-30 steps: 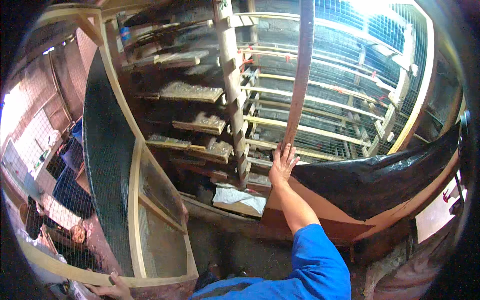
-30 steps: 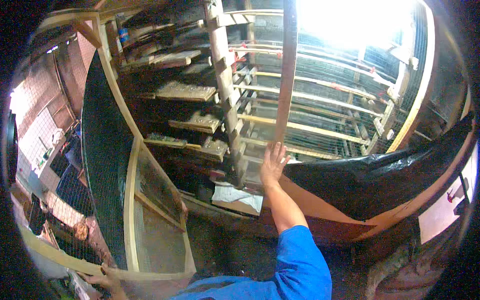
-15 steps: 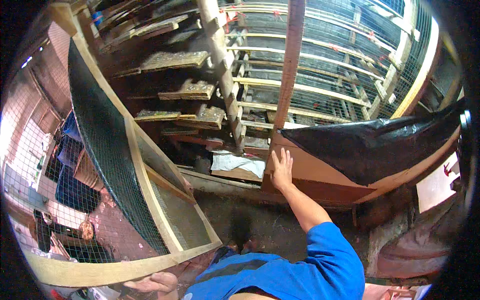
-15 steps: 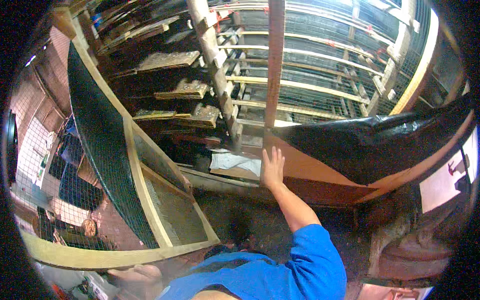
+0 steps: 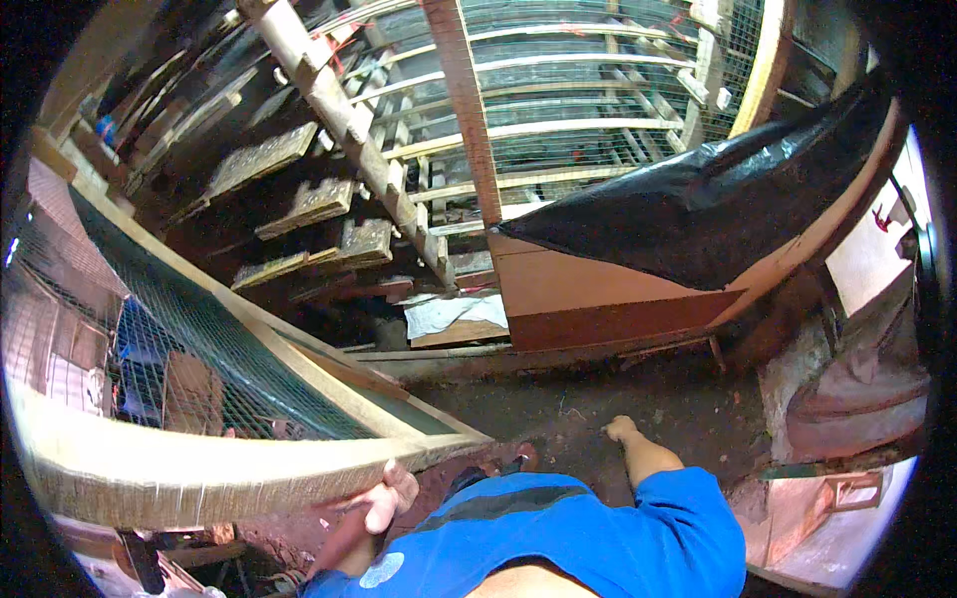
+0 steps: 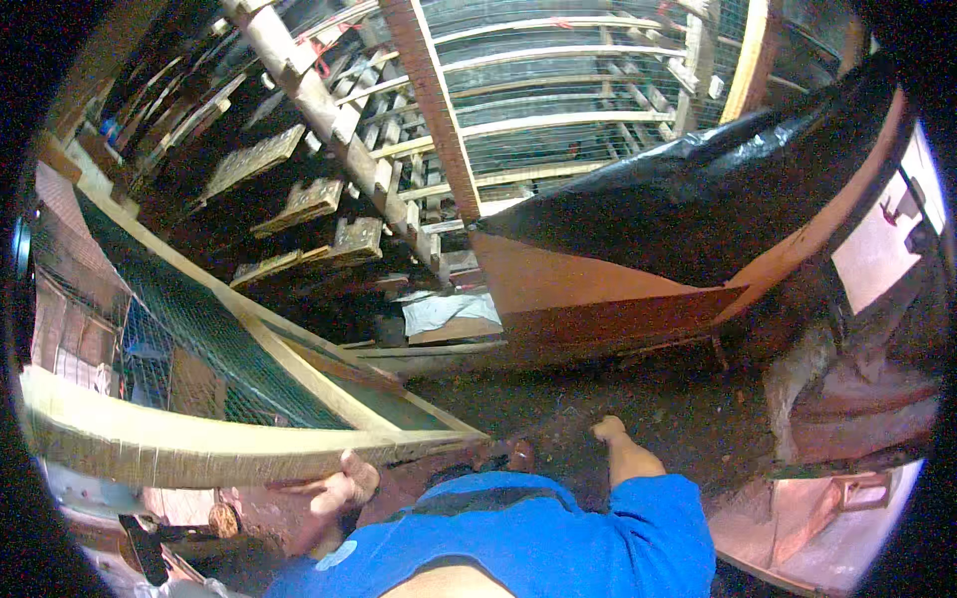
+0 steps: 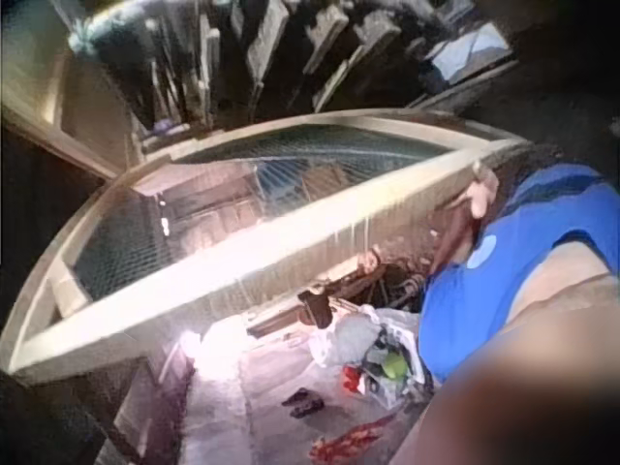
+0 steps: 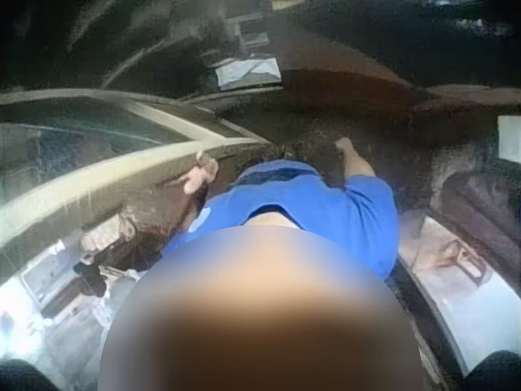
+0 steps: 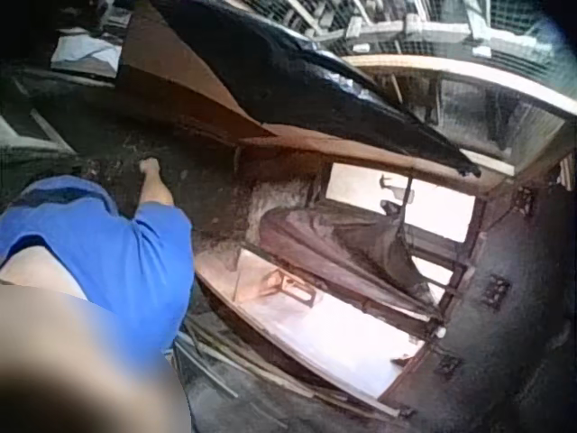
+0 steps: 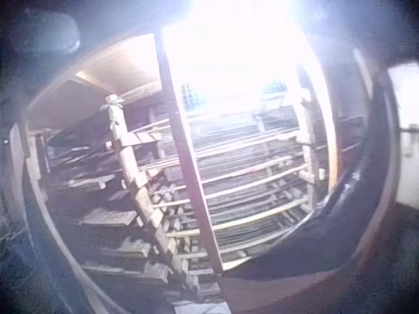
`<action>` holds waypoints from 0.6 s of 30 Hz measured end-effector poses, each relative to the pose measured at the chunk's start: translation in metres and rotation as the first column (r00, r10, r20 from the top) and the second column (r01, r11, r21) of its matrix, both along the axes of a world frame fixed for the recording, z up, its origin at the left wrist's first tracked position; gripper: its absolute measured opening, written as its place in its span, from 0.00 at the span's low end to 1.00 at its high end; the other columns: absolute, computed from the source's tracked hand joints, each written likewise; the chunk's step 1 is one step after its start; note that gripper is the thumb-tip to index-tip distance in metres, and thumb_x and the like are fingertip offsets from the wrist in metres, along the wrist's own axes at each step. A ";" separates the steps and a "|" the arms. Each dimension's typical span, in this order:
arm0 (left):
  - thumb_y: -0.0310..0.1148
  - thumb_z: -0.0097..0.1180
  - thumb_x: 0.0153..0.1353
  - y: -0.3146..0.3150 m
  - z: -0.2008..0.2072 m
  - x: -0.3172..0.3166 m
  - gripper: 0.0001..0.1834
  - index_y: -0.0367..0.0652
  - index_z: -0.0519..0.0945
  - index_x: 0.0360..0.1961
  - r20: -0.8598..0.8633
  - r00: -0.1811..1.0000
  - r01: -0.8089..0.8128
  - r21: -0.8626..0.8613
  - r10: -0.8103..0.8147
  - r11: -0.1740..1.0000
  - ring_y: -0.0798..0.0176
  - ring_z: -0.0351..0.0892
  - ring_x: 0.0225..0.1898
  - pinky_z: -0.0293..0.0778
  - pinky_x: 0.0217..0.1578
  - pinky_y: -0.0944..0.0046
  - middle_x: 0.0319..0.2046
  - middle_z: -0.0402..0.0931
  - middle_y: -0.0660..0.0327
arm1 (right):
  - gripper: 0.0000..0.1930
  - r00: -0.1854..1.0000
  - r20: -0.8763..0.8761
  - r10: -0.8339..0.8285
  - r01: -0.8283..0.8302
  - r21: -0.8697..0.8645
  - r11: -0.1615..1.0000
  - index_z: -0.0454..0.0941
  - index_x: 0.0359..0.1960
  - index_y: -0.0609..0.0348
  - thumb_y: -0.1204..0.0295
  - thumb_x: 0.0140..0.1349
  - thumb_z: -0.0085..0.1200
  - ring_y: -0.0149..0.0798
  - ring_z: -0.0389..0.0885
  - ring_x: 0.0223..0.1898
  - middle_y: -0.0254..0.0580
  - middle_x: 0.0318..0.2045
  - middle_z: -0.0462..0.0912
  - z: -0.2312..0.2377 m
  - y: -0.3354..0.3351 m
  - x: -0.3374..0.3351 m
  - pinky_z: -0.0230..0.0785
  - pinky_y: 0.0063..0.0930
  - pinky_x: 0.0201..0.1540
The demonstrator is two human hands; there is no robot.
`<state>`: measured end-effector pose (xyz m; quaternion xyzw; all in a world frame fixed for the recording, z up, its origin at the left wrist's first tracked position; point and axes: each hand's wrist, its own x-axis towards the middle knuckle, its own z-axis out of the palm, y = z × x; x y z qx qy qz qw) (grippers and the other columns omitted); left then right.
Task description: The person removes wooden frames from a cluttered indoor storage area and carries them outside to a patio with a water tank. They place the frames on the ground and near the tank, then return inside to retrieve more frames and repeat the process.
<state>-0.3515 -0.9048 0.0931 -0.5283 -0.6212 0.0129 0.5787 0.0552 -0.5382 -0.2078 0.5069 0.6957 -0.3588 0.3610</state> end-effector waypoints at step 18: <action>0.21 0.53 0.59 0.385 0.106 -0.050 0.49 0.61 0.49 0.79 0.477 0.593 0.569 0.322 -0.648 0.757 0.13 0.24 0.73 0.33 0.67 0.19 0.75 0.21 0.27 | 0.32 0.351 -0.236 -0.906 0.936 0.095 0.338 0.73 0.68 0.54 0.63 0.62 0.65 0.50 0.87 0.44 0.51 0.57 0.82 0.004 -0.124 0.052 0.78 0.47 0.33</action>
